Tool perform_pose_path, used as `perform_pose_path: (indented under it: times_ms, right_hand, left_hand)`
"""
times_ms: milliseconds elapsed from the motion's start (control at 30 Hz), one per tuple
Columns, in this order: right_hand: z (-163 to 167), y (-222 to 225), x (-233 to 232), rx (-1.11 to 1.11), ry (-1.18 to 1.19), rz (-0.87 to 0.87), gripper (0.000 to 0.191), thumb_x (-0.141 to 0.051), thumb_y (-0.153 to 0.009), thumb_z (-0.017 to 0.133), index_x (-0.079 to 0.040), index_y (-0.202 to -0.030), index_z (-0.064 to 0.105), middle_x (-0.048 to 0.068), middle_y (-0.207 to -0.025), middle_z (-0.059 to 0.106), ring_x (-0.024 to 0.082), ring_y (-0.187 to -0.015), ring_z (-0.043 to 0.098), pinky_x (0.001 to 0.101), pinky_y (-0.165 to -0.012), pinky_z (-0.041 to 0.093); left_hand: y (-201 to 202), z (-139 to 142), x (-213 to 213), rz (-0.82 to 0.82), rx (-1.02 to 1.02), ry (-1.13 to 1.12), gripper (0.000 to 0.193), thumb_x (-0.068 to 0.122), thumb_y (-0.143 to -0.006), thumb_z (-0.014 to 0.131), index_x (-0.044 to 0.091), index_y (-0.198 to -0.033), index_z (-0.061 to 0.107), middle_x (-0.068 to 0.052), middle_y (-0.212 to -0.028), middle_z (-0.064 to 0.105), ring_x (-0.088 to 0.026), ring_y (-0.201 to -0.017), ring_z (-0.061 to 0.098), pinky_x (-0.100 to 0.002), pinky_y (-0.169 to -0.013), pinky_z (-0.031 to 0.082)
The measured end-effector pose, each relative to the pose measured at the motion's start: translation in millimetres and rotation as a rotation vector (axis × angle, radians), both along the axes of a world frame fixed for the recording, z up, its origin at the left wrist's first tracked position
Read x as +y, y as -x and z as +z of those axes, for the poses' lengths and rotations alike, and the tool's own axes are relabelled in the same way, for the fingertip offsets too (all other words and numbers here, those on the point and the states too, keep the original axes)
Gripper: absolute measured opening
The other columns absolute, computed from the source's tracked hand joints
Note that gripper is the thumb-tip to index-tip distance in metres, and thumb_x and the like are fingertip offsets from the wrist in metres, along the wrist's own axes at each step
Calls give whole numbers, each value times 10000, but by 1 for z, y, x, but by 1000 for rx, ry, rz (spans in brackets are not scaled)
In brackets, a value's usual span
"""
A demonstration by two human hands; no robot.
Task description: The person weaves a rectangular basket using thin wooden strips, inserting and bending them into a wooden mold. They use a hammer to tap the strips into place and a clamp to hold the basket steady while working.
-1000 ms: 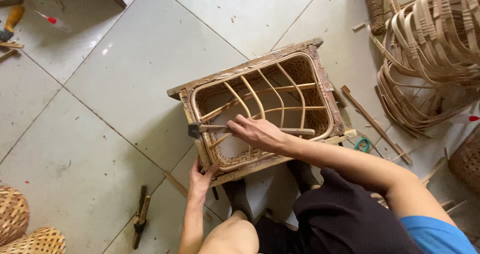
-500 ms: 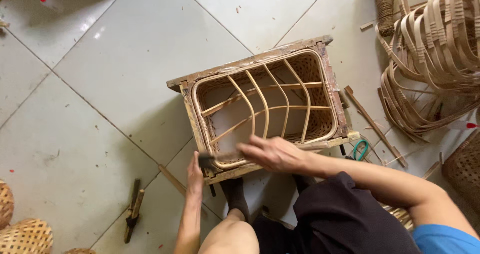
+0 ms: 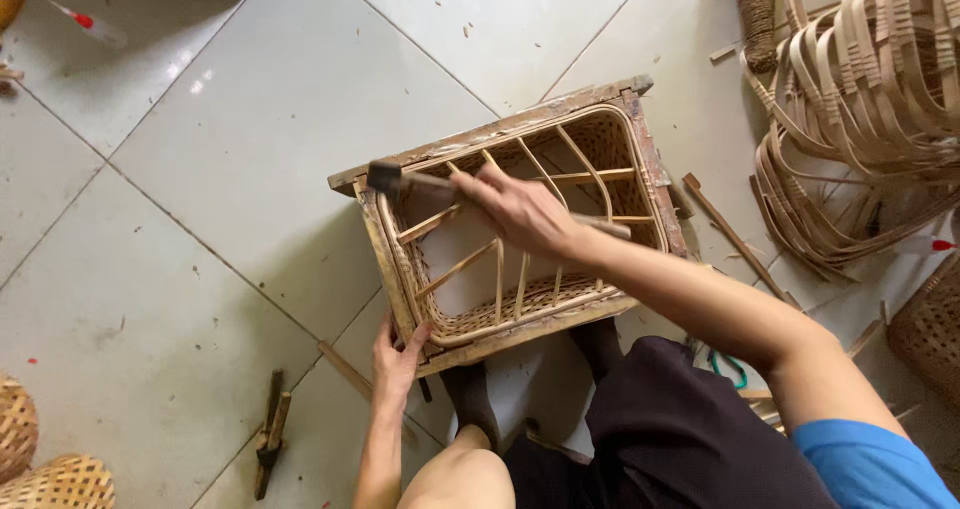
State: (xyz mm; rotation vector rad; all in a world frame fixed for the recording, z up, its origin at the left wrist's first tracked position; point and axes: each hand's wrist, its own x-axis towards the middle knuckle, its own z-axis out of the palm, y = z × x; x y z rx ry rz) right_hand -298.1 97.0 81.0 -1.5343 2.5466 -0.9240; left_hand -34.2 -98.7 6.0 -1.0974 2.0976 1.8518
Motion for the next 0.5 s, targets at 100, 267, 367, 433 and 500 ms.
perform_pose_path:
  times_ms: [100, 267, 367, 433, 500]
  right_hand:
    - [0, 13, -2, 24, -46, -36, 367, -262, -1057, 558, -93, -1378, 498, 120, -1018, 577, 134, -553, 498, 286, -378, 419]
    - [3, 8, 30, -42, -105, -99, 348, -171, -1070, 554, -127, -1414, 527, 99, -951, 575, 164, -513, 515, 280, -336, 440]
    - [9, 13, 71, -151, -33, -247, 388, -133, -1050, 583, -152, -1435, 551, 96, -969, 591, 169, -556, 552, 267, -381, 503]
    - [15, 16, 108, -125, 41, -357, 430, -122, -1033, 609, -139, -1458, 543, 108, -1005, 606, 181, -628, 583, 280, -466, 547]
    - [19, 20, 139, 20, 104, -446, 479, -112, -1028, 627, -102, -1493, 511, 125, -1055, 622, 204, -729, 613, 315, -584, 575]
  left_hand:
    - [0, 5, 0, -11, 136, 47, 876, 483, -811, 803, 22, -1489, 493, -147, -1391, 641, -242, -1296, 587, -402, -1095, 420]
    - [-2, 5, 0, 22, 69, -9, 895, 525, -758, 805, 30, -1453, 533, -136, -1303, 701, -240, -1221, 631, -388, -1065, 445]
    - [-6, -3, -1, 40, 22, -2, 849, 537, -751, 810, 11, -1384, 602, -154, -1233, 736, -259, -1134, 663, -389, -1019, 488]
    - [-12, -10, -2, 43, 2, -10, 849, 546, -743, 811, 5, -1368, 614, -163, -1210, 739, -261, -1103, 670, -390, -1002, 501]
    - [-19, -20, -4, 45, 4, -22, 884, 556, -730, 809, 9, -1388, 587, -162, -1219, 720, -249, -1106, 659, -389, -1003, 491]
